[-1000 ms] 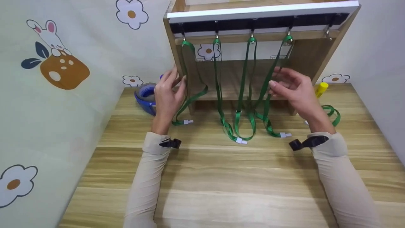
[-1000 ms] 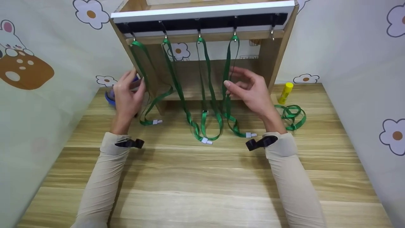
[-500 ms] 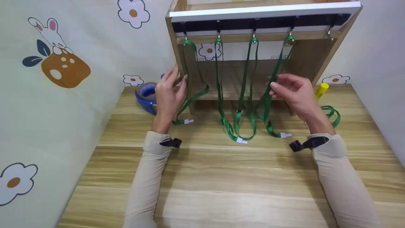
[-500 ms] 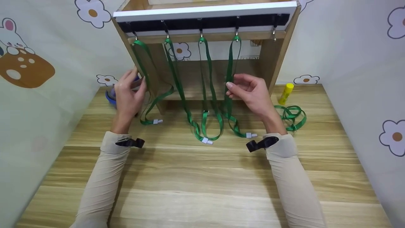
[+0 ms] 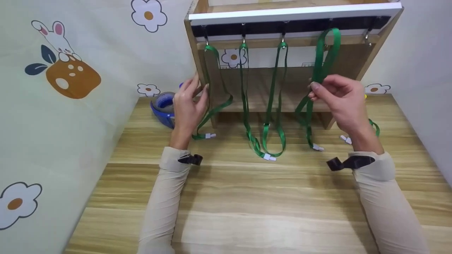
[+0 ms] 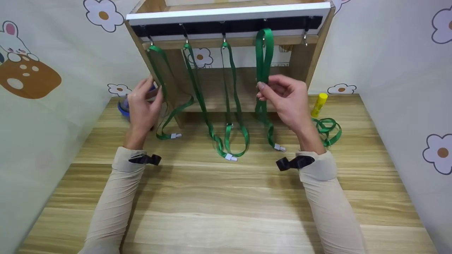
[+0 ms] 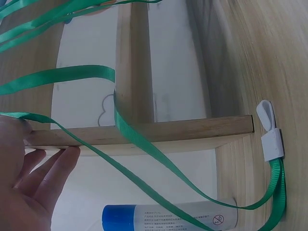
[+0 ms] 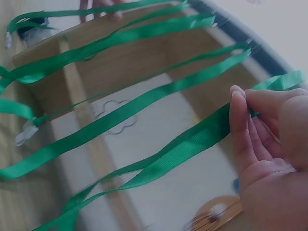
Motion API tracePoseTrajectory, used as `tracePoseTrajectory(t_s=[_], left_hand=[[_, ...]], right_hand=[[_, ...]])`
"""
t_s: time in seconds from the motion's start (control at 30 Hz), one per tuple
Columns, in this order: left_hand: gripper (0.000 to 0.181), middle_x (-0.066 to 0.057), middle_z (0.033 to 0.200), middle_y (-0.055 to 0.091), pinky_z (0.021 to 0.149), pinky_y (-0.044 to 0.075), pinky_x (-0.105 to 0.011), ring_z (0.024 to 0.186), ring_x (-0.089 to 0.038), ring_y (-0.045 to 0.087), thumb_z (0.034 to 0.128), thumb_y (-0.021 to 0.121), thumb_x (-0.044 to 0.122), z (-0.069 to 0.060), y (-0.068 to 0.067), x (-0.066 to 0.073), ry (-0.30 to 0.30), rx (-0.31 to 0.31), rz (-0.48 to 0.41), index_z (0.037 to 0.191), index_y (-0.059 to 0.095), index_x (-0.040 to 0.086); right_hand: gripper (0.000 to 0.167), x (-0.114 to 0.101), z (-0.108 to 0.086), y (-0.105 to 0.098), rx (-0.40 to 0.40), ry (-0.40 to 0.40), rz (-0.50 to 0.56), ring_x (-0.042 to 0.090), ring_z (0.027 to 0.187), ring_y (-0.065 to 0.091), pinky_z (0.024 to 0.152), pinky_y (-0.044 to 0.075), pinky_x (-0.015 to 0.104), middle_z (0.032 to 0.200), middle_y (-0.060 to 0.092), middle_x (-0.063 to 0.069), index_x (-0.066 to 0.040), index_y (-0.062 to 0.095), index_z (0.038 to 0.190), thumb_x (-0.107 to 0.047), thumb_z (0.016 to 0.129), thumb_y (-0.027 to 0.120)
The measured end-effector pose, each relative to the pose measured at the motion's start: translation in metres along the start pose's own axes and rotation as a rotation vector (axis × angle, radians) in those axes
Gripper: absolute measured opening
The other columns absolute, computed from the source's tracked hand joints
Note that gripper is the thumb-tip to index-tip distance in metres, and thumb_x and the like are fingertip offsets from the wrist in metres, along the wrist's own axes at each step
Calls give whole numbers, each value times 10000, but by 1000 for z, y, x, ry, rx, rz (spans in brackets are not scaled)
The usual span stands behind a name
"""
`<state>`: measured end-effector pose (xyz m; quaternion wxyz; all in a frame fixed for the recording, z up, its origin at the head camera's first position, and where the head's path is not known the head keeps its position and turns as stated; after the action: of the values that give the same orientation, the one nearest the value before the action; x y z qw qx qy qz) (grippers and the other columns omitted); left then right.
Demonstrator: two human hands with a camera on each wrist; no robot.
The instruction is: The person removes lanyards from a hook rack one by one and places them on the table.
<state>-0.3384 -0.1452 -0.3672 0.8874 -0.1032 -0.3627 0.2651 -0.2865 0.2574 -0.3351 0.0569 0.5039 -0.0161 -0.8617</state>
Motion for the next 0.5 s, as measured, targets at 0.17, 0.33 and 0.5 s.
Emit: tracePoseTrajectory(t_s=[0.17, 0.33, 0.5], left_hand=[[461, -133, 1304, 741, 972, 664, -360, 1214, -231, 759, 1091, 668, 235, -1, 1, -1, 0, -2, -4, 1527, 623, 91], [462, -121, 1311, 743, 985, 655, -334, 1226, -215, 753, 1087, 675, 239, -1, 1, -1, -14, -5, 5, 1524, 628, 93], [460, -115, 1326, 742, 1000, 647, -325, 1240, -208, 746, 1083, 678, 220, 0, -1, 0, -8, 2, 4, 1527, 630, 109]], right_hand=[[227, -18, -5, -5, -30, -22, -32, 211, 813, 797, 835, 677, 282, 1024, 808, 232, 219, 706, 1151, 104, 959, 739], [223, -20, -13, -19, -151, 14, -357, 105, 803, 753, 756, 631, 151, 1066, 831, 52, 88, 771, 1207, 39, 992, 736], [232, -12, -20, -36, -369, 87, -616, 65, 757, 736, 621, 569, 147, 992, 830, -53, -39, 802, 1232, -18, 1010, 738]])
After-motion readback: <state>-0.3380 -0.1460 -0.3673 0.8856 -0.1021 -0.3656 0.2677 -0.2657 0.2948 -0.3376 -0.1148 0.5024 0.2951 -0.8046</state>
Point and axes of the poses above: each hand's wrist, its own z-axis towards the middle knuckle, its own y-axis out of the palm, x = y × z, the point moved 5 cm from there along z, towards the middle knuckle
